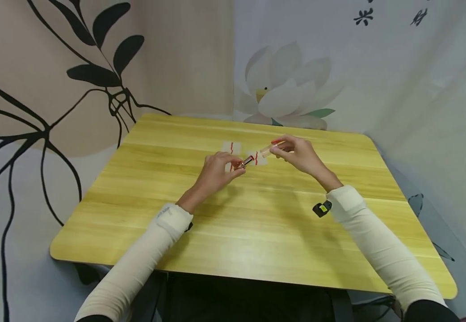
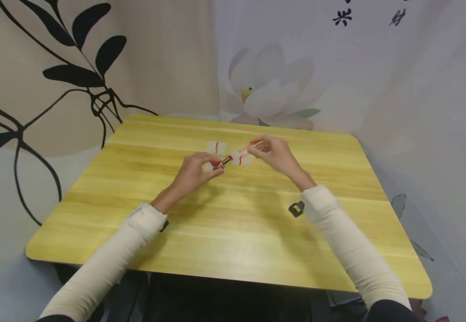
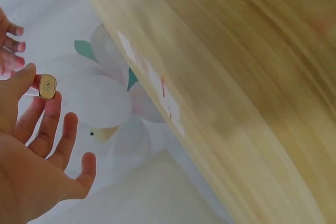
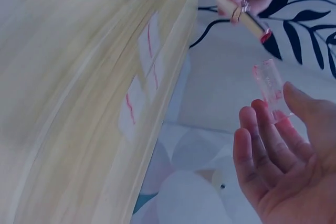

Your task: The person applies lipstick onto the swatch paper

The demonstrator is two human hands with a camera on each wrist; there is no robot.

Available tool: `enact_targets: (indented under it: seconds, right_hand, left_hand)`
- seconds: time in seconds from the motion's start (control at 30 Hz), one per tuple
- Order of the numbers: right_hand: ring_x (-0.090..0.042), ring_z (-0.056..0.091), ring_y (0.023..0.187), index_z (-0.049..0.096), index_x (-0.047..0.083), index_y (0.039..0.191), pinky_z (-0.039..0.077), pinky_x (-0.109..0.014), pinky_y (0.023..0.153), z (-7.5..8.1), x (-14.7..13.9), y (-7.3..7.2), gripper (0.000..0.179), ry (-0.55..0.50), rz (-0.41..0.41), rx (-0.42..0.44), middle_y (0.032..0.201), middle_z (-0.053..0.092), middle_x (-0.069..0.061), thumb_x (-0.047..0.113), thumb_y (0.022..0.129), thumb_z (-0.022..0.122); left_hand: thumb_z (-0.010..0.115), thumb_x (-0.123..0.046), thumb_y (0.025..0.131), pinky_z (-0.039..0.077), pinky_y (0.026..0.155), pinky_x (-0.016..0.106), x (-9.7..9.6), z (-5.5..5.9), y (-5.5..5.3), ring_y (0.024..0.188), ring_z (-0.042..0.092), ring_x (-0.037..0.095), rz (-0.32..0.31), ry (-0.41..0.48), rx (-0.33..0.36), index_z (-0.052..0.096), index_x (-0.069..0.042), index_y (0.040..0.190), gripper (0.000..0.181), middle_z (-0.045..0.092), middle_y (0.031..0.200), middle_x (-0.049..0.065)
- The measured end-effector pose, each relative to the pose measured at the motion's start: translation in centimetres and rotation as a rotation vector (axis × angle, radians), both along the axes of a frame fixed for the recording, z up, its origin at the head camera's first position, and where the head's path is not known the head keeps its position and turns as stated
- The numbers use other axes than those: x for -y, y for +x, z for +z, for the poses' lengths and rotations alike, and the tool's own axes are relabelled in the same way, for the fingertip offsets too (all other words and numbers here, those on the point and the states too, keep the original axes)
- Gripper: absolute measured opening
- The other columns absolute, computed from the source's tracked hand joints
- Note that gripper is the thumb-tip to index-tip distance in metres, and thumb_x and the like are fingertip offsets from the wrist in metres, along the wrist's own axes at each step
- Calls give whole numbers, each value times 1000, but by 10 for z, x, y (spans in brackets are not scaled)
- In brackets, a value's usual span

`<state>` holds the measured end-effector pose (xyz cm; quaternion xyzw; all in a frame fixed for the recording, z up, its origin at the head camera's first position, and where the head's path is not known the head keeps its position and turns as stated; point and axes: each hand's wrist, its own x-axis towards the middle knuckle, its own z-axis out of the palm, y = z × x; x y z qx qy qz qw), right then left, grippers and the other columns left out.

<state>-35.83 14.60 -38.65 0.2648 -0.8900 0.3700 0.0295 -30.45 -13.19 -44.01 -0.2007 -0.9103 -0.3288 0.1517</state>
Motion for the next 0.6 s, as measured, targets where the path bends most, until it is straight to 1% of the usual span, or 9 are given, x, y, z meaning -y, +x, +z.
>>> enact_targets:
  seconds: [0.1,0.3,0.47,0.6]
  right_hand:
    - [-24,75,91,69,9,130,57,-38,73,3,7,4,36,-10,27,10,108,78,-10,31,101,71]
    - [-26,75,95,70,8,129,58,-44,78,4,16,8,37,-8,66,25,110,77,-10,32,101,71]
    - [-26,75,93,70,8,128,57,-43,77,1,21,10,37,-8,80,33,109,78,-9,31,100,73]
    - [-27,75,93,70,8,126,57,-42,76,-2,25,12,34,-16,80,33,108,78,-9,29,99,74]
  left_hand:
    - [79,-39,93,39,94,49,-2,2,0,106,63,21,9,-22,-20,80,-17,113,30,72,98,-6]
    - [80,-39,92,41,95,50,-1,3,1,105,63,22,10,-38,-39,80,-14,117,36,71,100,-3]
    - [81,-39,92,41,95,49,-3,4,2,103,63,20,20,-48,-48,80,-15,116,35,71,101,-4]
    - [82,-36,91,41,95,50,-6,6,2,104,63,22,21,-26,-65,80,-14,114,32,70,101,-4]
